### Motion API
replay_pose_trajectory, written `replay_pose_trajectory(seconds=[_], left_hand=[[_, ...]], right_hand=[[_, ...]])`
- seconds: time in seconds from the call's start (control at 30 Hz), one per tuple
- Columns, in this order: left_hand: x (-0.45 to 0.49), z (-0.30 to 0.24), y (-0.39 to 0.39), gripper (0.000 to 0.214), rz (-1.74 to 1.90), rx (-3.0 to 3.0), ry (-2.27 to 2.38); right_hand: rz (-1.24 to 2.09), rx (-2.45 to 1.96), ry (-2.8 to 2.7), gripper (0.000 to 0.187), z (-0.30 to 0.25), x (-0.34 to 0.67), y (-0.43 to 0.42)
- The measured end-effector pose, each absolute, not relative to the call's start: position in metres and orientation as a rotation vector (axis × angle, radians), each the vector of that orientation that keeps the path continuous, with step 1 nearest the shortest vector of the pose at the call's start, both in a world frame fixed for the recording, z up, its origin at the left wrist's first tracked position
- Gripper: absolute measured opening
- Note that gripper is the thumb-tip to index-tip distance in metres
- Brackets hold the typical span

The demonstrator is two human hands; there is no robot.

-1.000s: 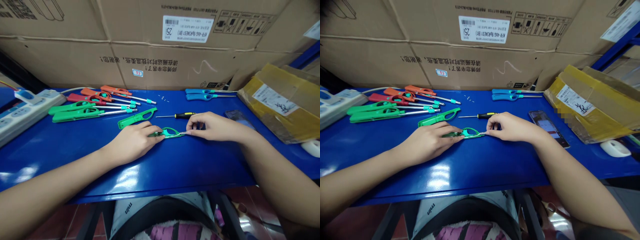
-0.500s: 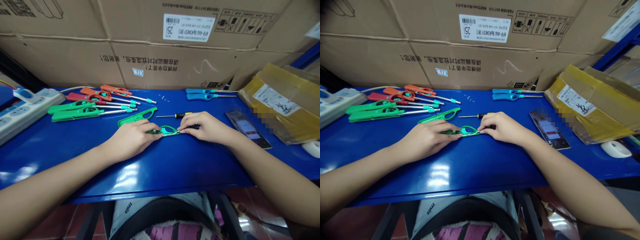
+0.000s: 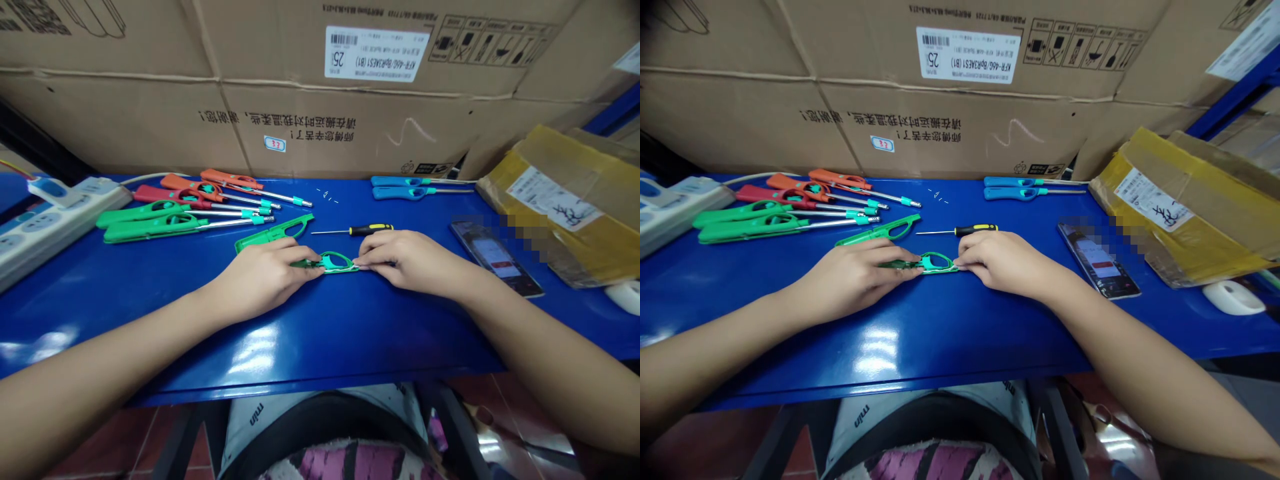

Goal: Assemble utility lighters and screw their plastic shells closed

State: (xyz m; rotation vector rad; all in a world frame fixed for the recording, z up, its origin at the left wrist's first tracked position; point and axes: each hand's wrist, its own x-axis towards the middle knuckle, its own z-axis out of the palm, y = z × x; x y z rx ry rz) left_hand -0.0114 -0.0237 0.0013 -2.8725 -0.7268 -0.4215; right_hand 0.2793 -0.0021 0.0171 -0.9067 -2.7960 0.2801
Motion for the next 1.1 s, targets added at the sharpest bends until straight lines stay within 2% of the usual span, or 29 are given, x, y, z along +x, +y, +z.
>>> replay_pose_trajectory(seconds=[0.23,0.43,0.7,0.9,1.1], left_hand=[[-0.01,0.002,-0.025,0.032,-0.398,-2.827,-0.702],[-0.009,0.001,-0.025,0.031,-0.442,-2.834,-0.682],[-0.009,0.001,-0.025,0.031,-0.466,-2.847,-0.688],[-0.01,-0.003,-0.021,0.023,-0.683,-3.031,-0.811],[-0.013,0.001,-0.014,0.026,-1.005,-3.204,-1.121]], right_hand=[[0.089,-0.867,-2.942,0.022,0.026,0.275,-0.012],[-0.006,-0.971,-2.771,0.032,0.017,0.266,-0.012],[0.545,-1.206,-2.516,0.011,0.015,0.264,-0.006],[0.946,-1.318,-2.318,0.014,0.015,0.263,-0.001],[0.975,-1.356,-2.273,0.016,0.011,0.265,0.003]])
